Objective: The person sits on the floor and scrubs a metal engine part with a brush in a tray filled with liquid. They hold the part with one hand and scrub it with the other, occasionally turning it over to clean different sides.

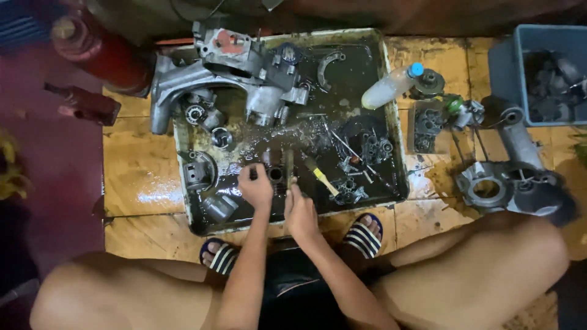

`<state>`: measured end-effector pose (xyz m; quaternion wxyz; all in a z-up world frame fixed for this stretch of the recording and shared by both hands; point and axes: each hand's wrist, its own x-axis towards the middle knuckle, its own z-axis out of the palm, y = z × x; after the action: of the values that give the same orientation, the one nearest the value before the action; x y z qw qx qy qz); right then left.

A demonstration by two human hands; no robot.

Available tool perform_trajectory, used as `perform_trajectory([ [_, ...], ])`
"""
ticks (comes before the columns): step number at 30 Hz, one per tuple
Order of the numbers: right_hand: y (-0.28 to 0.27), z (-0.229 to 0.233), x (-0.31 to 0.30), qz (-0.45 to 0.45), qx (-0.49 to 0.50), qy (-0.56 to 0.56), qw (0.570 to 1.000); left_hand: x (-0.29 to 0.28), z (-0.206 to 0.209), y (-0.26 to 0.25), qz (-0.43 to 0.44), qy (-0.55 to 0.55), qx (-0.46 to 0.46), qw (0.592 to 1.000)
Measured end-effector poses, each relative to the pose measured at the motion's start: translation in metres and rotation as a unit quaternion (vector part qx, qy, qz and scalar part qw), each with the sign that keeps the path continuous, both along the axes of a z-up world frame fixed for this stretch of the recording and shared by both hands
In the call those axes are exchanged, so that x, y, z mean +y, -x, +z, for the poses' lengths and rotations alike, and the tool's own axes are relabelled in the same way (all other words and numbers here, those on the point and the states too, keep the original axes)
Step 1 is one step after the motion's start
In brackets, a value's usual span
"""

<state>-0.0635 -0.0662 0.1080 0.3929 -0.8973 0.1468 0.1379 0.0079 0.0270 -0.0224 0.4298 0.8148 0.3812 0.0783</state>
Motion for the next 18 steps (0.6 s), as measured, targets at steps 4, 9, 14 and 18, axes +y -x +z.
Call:
perform_trajectory([
  [4, 0.032, 0.013, 0.0, 0.034, 0.025, 0.053, 0.998, -0.004, -0.01, 0.009, 0.019, 0.019, 0.029, 0.999],
  [9, 0.014, -0.018, 0.002, 0.005, -0.023, 0.012, 1.0, -0.007, -0.006, 0.008, 0.038, 0.066, 0.016, 0.997],
  [14, 0.038, -0.005, 0.001, 0.023, -0.058, 0.051, 0.997, -0.02, 0.01, 0.002, 0.074, 0.04, 0.012, 0.996],
  [18, 0.035, -0.013, 0.0, 0.011, -0.05, 0.063, 0.997, -0.023, 0.001, 0.008, 0.096, 0.036, 0.026, 0.994],
])
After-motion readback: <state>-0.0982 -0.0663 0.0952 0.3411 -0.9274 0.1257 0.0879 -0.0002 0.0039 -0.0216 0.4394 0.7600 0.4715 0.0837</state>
